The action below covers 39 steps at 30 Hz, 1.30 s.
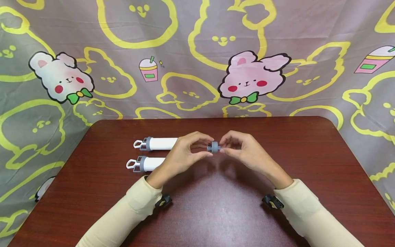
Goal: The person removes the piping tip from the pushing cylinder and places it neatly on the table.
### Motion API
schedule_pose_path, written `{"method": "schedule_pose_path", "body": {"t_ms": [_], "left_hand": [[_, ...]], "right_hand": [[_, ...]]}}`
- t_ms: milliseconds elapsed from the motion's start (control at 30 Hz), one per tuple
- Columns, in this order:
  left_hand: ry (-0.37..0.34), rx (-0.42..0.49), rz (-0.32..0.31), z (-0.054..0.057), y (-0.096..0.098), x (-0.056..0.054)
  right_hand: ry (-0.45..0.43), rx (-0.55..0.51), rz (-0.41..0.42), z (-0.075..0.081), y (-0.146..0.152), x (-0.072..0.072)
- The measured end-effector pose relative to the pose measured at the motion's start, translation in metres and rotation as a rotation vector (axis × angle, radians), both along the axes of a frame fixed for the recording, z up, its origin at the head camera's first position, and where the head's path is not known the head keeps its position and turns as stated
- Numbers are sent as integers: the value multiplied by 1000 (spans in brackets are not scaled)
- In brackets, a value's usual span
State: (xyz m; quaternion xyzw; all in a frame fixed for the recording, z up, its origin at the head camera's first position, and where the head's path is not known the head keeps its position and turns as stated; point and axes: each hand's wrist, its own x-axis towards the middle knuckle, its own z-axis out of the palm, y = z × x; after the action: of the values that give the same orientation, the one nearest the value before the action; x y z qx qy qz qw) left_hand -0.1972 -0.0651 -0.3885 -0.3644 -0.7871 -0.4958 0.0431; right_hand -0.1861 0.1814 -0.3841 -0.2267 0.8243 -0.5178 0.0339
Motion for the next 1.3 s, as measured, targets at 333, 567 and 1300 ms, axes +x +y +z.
{"method": "schedule_pose_path", "body": {"t_ms": [333,567,1300], "left_hand": [[-21,-2,14,2,-1,2],[-52,24,11,1,1,2],[-79,91,-16,2,3,4]], "right_hand": [[-3,-25,-7,2,-4,3],[11,-68,-2,0,-7,3],[25,-119,-7,1,-13,5]]}}
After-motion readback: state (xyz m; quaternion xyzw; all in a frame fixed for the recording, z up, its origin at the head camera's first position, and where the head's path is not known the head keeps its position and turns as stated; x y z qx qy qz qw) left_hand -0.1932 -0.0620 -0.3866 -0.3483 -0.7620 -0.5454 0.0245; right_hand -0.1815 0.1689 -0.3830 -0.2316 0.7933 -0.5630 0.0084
